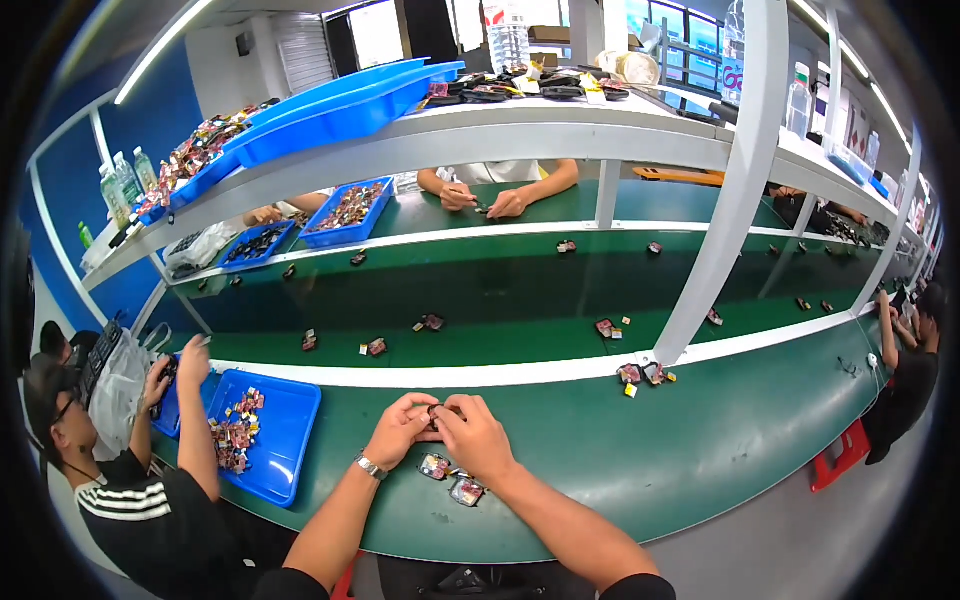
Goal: Assembling small decorative character pins on a factory production line.
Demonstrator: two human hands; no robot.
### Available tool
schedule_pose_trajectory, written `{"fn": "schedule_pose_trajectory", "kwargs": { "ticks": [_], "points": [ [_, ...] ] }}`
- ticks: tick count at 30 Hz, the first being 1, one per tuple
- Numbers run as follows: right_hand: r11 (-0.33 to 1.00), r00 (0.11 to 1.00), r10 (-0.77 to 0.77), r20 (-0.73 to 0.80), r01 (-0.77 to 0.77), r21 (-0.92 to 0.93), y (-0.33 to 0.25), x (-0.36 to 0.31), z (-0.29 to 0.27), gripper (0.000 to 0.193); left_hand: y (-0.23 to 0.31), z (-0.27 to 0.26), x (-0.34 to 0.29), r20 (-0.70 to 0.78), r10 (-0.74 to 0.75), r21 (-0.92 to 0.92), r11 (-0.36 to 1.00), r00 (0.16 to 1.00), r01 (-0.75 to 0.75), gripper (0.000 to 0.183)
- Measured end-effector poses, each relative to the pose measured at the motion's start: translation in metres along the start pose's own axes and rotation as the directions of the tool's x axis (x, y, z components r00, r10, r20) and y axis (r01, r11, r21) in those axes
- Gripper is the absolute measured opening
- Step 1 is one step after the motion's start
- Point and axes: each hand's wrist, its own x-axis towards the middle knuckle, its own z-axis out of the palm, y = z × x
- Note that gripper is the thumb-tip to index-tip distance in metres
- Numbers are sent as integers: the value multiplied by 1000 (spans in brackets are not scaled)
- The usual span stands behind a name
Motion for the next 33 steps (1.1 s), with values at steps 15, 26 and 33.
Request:
{"fn": "schedule_pose_trajectory", "kwargs": {
  "ticks": [15,26,33],
  "points": [
    [996,997,75,3,-75,46,1,-1,-1,24,-2,7,1,-94,44,110,993,995,-34,22],
    [870,919,375,122,-395,296,6,-4,3,21,-7,9,2,-119,90,238,969,989,-60,19],
    [793,877,457,146,-476,380,7,-1,1,19,-8,11,1,-55,129,223,968,990,-114,20]
  ]
}}
